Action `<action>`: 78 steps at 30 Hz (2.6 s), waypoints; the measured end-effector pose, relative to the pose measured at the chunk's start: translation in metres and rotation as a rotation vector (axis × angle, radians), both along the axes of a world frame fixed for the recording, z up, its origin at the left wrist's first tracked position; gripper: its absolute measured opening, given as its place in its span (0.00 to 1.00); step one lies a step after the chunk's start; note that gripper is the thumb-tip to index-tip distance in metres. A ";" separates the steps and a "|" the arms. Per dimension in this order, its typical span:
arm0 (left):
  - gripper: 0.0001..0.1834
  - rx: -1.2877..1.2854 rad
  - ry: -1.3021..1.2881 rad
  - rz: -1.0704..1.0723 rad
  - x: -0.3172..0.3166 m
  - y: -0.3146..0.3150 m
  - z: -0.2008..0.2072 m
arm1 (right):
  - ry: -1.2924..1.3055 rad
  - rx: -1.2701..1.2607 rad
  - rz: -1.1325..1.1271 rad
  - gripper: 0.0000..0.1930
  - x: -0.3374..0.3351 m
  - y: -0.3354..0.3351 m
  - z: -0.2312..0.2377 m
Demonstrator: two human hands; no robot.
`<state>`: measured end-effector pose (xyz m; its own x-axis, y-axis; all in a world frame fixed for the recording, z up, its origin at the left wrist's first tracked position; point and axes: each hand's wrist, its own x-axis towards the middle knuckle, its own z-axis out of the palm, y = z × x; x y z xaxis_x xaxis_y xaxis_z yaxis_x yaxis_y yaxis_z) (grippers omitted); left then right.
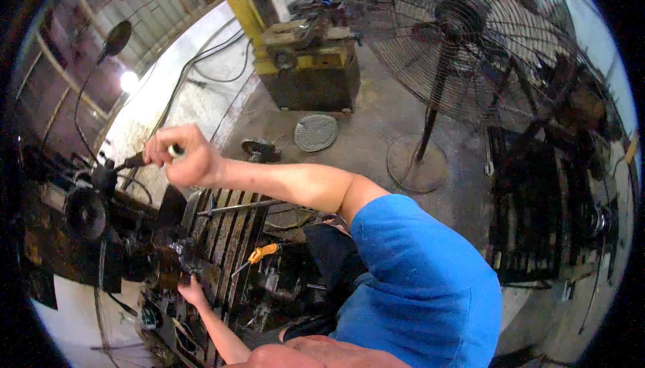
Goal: The person picks up a small metal piece from a bin and places it on the milling machine table, then uses a hand tool to adjust the part while turning the machine's manual handles.
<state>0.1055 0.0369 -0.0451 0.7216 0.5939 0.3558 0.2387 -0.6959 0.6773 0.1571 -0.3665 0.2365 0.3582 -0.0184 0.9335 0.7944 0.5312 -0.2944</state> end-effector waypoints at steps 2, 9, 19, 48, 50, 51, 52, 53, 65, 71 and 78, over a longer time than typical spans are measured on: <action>0.20 -0.081 0.075 0.032 0.007 -0.011 0.005 | 0.013 -0.018 0.004 0.10 -0.005 -0.010 0.003; 0.19 -0.013 -0.058 -0.151 0.001 -0.037 0.025 | 0.012 0.023 0.087 0.11 -0.005 -0.012 0.006; 0.28 0.203 0.184 0.000 -0.022 -0.036 0.043 | -0.046 -0.138 -0.079 0.12 0.014 -0.003 0.016; 0.24 0.479 0.104 0.374 -0.185 -0.008 0.098 | 0.027 0.009 -0.036 0.07 0.001 -0.008 -0.017; 0.26 0.560 0.259 0.362 -0.200 -0.001 0.090 | 0.021 0.013 -0.033 0.06 -0.001 -0.006 -0.013; 0.27 0.571 0.345 0.330 -0.203 0.002 0.085 | 0.044 0.023 -0.029 0.06 -0.001 -0.005 -0.012; 0.27 0.584 0.432 0.296 -0.205 0.005 0.080 | 0.044 0.016 -0.025 0.06 -0.003 -0.003 -0.009; 0.24 0.590 0.505 0.253 -0.203 0.014 0.072 | 0.044 0.011 -0.026 0.06 -0.003 -0.003 -0.006; 0.16 -0.462 -0.178 -0.032 -0.122 -0.038 0.065 | -0.039 0.025 -0.070 0.06 0.006 -0.004 -0.019; 0.16 -0.374 -0.172 0.015 -0.064 -0.041 0.054 | -0.015 0.054 -0.075 0.06 0.004 -0.002 -0.018; 0.13 -0.196 -0.156 0.057 -0.059 -0.036 0.036 | -0.037 -0.013 -0.016 0.03 0.003 -0.006 -0.031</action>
